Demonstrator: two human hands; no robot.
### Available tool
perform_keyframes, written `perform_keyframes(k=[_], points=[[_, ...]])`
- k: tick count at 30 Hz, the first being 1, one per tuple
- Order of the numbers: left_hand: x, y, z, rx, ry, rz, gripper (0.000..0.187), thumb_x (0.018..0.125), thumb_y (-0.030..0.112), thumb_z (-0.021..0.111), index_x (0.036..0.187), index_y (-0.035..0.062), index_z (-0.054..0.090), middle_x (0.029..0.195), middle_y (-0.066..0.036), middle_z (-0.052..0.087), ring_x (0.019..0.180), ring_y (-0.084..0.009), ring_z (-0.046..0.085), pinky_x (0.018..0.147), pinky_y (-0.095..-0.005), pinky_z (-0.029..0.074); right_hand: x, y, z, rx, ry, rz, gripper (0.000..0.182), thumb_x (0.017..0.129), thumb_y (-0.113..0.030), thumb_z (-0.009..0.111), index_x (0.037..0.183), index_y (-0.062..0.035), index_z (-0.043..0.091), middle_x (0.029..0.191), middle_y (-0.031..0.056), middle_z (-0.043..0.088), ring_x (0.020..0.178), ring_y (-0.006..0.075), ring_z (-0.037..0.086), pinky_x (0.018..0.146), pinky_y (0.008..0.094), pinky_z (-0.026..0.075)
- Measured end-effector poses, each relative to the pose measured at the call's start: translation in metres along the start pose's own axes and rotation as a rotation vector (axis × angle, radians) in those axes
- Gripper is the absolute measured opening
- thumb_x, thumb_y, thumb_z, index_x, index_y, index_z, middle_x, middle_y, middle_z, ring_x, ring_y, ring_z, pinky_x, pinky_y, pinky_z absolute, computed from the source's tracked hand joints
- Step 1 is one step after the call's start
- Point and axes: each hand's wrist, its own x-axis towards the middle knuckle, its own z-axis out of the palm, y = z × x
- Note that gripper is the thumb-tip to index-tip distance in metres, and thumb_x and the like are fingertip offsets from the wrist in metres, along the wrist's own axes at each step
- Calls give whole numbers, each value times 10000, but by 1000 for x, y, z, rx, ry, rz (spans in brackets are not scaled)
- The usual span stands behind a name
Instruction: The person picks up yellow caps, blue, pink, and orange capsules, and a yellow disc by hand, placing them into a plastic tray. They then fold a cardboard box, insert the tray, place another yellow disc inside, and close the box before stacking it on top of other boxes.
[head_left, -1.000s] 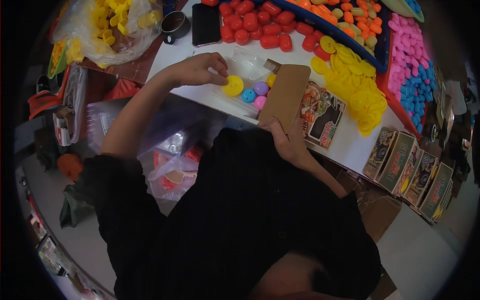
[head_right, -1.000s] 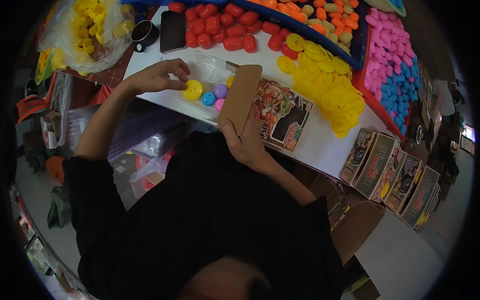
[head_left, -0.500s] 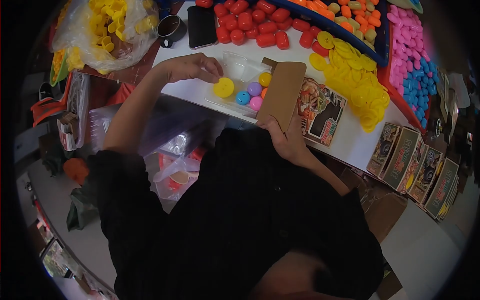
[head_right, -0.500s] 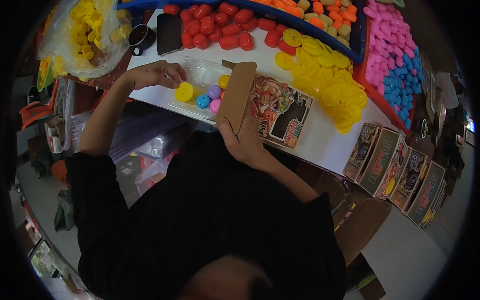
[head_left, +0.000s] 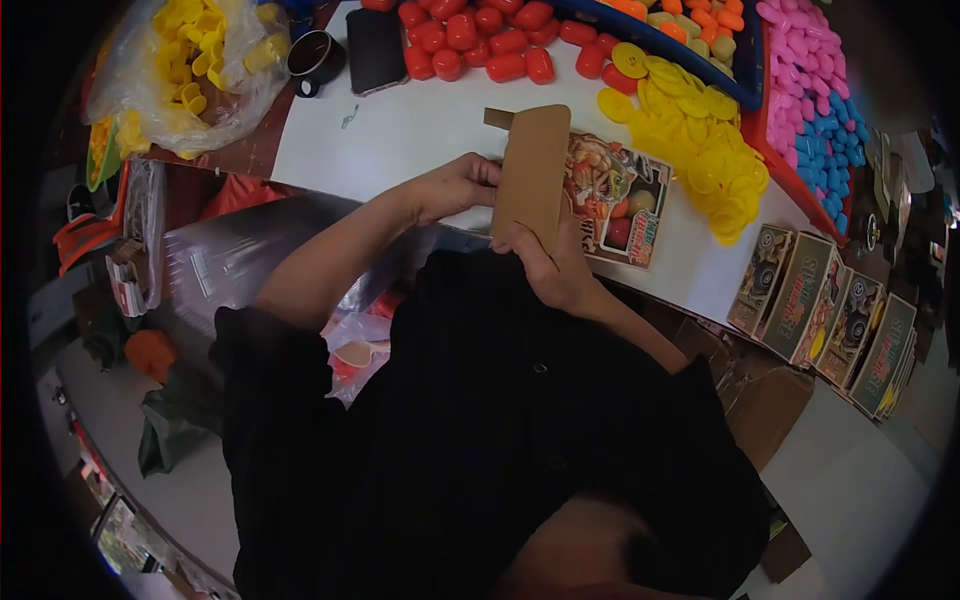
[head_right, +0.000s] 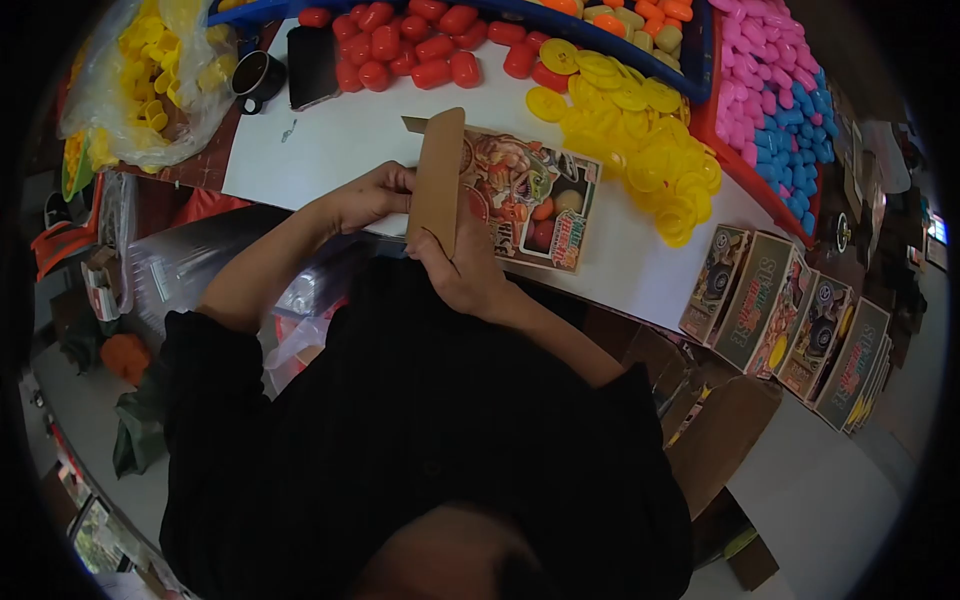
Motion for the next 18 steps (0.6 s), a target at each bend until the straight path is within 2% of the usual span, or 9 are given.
perform_keyframes(k=[1,3,5,6,7,9,13,15,18], points=[[5,-2,2,-1,-18,1,159,823,48,588,949,-13,662,971,-45,639,893,-100,580,850,-223,436,0,-3,-4,-6,16,5,405,822,-125,547,1168,39,416,997,173,484,870,237,553,806,350,439],[11,-2,-1,134,2,87,219,842,90,587,1028,-19,627,996,-66,639,858,-112,597,805,-229,472,2,-11,-14,-530,-54,-400,502,823,-103,598,1259,15,379,1094,132,499,947,192,567,747,279,498],[6,-11,-14,-367,129,-66,321,856,129,594,1133,-30,558,1018,-98,636,861,-134,614,769,-248,506,-11,-15,-34,-695,-16,-387,580,785,-109,656,1287,-17,380,1131,128,471,984,201,552,763,282,499],[7,-17,-27,-393,120,-144,392,863,150,595,1196,-32,498,1033,-132,629,902,-172,624,761,-297,532,-17,-16,-45,-854,13,-380,662,747,-115,715,1315,-49,380,1169,123,443,1022,209,537,779,285,500],[7,-9,-30,-389,122,-152,392,863,150,595,1196,-32,498,1033,-132,629,902,-172,624,761,-297,532,-18,-9,-57,-883,117,-314,655,692,-113,768,1266,-74,456,1144,111,453,1006,205,546,783,286,506],[5,8,-33,-72,69,-261,447,944,291,406,1304,26,412,1245,-156,516,1085,-241,554,933,-406,456,-20,-5,-64,-823,101,-283,617,699,-123,764,1243,-71,478,1144,106,453,998,202,550,780,280,507],[20,-9,-35,-90,-138,-141,535,927,421,389,1300,39,423,1223,-150,532,1071,-266,555,911,-456,456,-17,-4,-68,-726,62,-231,561,702,-149,763,1198,-65,514,1142,98,450,958,196,566,767,274,512],[14,11,-6,-700,113,-264,444,928,334,460,1220,0,489,1119,-182,585,956,-267,619,796,-397,532,-16,-3,-68,-741,66,-227,552,707,-150,760,1193,-63,515,1146,99,447,942,196,569,763,275,514],[11,19,9,-771,130,-191,542,932,450,377,1237,13,478,1154,-189,565,980,-287,608,825,-416,515,-17,-4,-67,-797,71,-228,538,716,-151,752,1191,-61,515,1153,102,442,929,195,571,754,277,518]])
